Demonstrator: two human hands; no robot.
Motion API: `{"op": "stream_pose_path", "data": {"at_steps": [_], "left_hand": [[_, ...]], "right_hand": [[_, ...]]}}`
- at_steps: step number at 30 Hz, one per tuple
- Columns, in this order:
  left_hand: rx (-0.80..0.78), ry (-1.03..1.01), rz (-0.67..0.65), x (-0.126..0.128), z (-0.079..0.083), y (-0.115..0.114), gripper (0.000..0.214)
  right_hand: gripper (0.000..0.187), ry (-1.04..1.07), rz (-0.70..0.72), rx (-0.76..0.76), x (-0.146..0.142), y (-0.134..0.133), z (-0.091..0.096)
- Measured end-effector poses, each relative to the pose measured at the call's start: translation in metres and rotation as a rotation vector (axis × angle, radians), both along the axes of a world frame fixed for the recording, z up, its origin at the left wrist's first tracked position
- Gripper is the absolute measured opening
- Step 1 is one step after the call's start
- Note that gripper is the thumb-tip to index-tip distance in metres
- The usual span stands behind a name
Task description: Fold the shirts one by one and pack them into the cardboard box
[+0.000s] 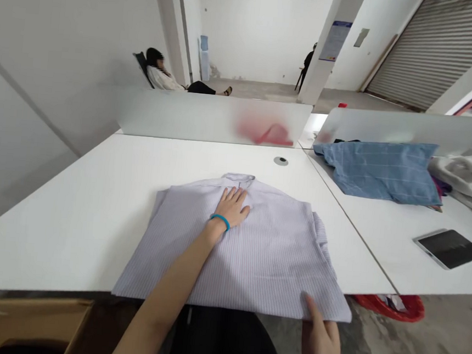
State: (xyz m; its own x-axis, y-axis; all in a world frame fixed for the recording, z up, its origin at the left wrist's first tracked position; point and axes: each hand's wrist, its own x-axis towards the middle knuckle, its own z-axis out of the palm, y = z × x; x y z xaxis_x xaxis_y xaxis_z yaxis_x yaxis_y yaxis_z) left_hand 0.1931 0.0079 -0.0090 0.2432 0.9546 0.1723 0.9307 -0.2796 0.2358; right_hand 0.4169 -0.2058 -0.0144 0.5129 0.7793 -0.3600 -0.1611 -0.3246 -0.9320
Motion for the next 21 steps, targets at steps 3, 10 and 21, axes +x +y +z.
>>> {"op": "stream_pose_path", "data": {"at_steps": [3,10,21], "left_hand": [[-0.013,-0.026,-0.001,0.000,0.002,0.002,0.059],[0.033,-0.071,-0.025,-0.002,0.033,-0.031,0.045],[0.353,-1.502,0.534,-0.112,0.023,-0.197,0.036]], "right_hand": [[0.068,0.078,-0.129,0.151,-0.008,0.014,0.009],[0.067,0.002,-0.175,0.290,-0.009,0.031,0.021],[0.063,-0.128,-0.065,0.460,-0.065,0.078,0.061]]}}
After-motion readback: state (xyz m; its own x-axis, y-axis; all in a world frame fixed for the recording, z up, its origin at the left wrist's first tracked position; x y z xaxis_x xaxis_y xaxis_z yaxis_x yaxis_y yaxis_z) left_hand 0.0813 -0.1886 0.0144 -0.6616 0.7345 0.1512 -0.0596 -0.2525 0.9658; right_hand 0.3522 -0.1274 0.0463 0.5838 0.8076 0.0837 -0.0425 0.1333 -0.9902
